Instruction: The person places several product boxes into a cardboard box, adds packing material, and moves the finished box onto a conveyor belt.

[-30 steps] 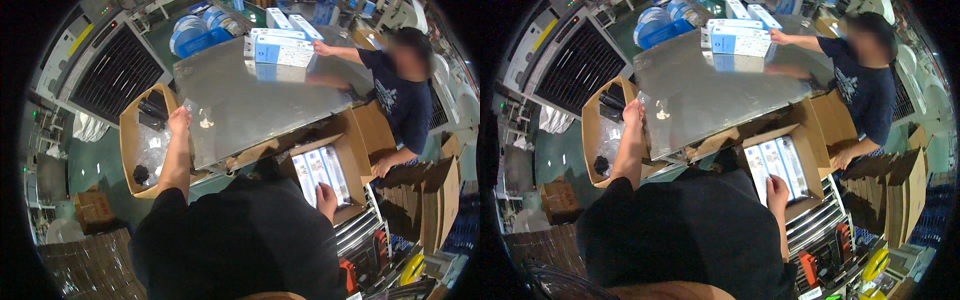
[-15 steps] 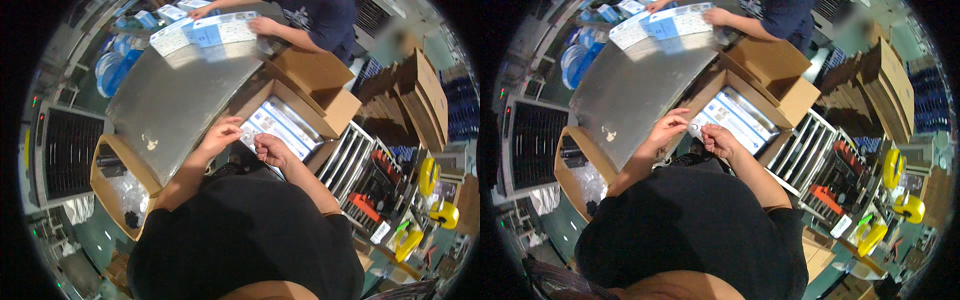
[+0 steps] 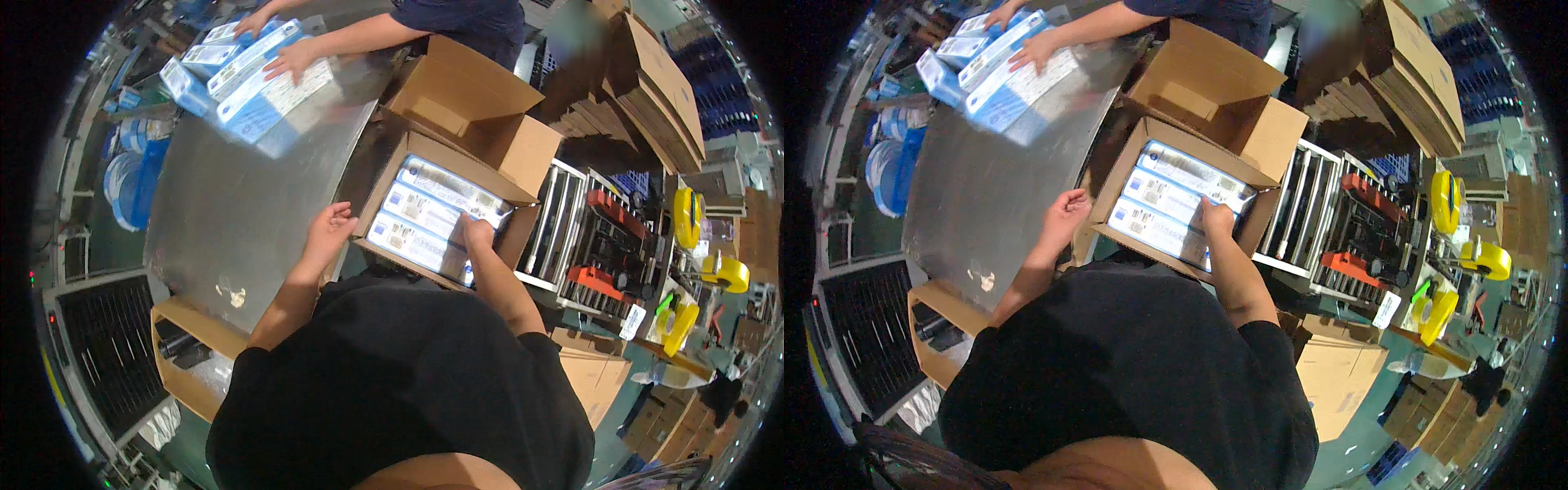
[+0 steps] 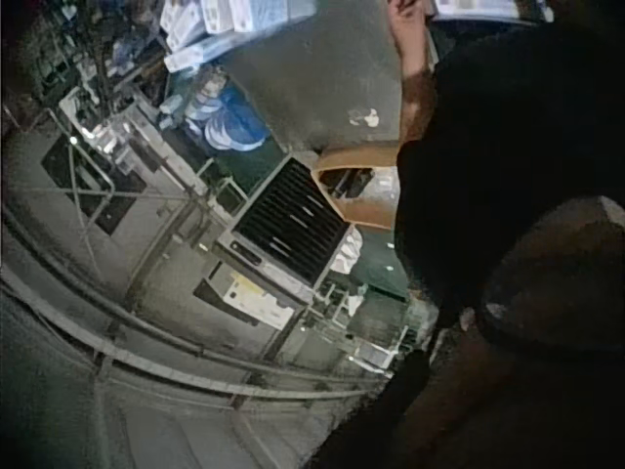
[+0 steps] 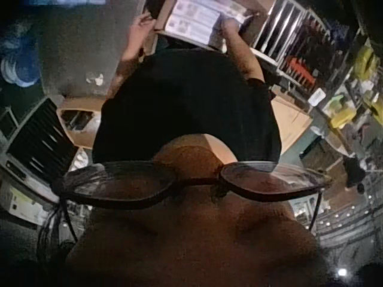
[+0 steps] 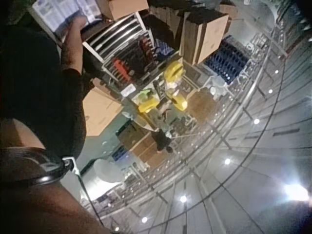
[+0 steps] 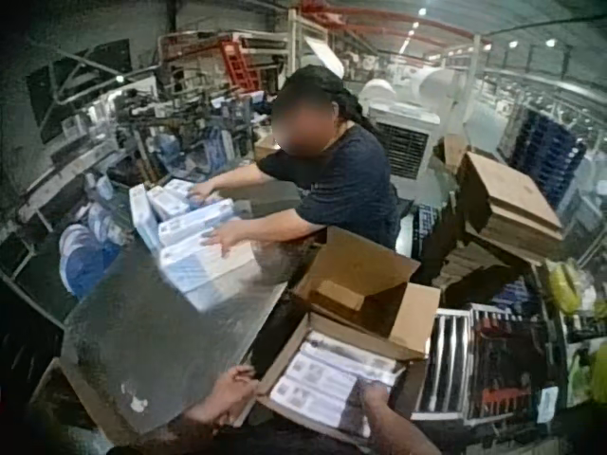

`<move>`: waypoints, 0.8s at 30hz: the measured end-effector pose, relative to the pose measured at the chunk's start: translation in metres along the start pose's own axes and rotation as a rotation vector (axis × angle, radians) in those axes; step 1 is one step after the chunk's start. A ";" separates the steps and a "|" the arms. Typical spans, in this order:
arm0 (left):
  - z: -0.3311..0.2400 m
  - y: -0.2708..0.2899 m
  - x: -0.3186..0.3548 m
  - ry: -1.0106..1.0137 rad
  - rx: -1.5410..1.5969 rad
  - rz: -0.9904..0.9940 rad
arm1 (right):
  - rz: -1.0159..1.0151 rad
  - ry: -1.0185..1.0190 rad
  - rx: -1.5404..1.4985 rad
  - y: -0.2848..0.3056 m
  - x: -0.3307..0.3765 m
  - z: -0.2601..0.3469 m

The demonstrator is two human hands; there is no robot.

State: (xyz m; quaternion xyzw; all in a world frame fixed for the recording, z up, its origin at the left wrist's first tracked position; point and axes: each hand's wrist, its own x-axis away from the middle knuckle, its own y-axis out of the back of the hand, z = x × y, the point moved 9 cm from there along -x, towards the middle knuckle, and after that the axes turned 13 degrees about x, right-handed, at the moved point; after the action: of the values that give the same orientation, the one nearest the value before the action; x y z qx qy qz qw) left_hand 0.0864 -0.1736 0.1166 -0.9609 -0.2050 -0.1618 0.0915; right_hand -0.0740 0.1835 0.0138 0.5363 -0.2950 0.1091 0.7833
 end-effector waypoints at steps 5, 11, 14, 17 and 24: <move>-0.017 -0.083 0.004 -0.123 -0.676 0.608 | -0.881 0.203 0.051 0.123 0.101 0.011; 0.032 -0.146 -0.023 0.021 -1.151 1.225 | -0.172 0.561 0.284 0.041 0.066 0.005; 0.025 -0.149 -0.076 0.046 -1.192 0.920 | -0.138 0.564 0.516 0.075 0.055 0.036; 0.025 -0.131 -0.091 -0.246 -1.118 0.483 | -0.887 0.501 0.424 0.166 0.081 0.064; 0.064 -0.082 -0.052 -0.251 -0.778 0.048 | -0.304 0.536 0.488 -0.018 0.084 -0.042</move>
State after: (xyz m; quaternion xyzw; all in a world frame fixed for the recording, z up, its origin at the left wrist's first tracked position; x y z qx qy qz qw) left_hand 0.0241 -0.1032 0.0482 -0.9406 -0.1156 -0.1066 -0.3010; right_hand 0.0165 0.2022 0.0381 0.6969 0.0373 0.1952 0.6891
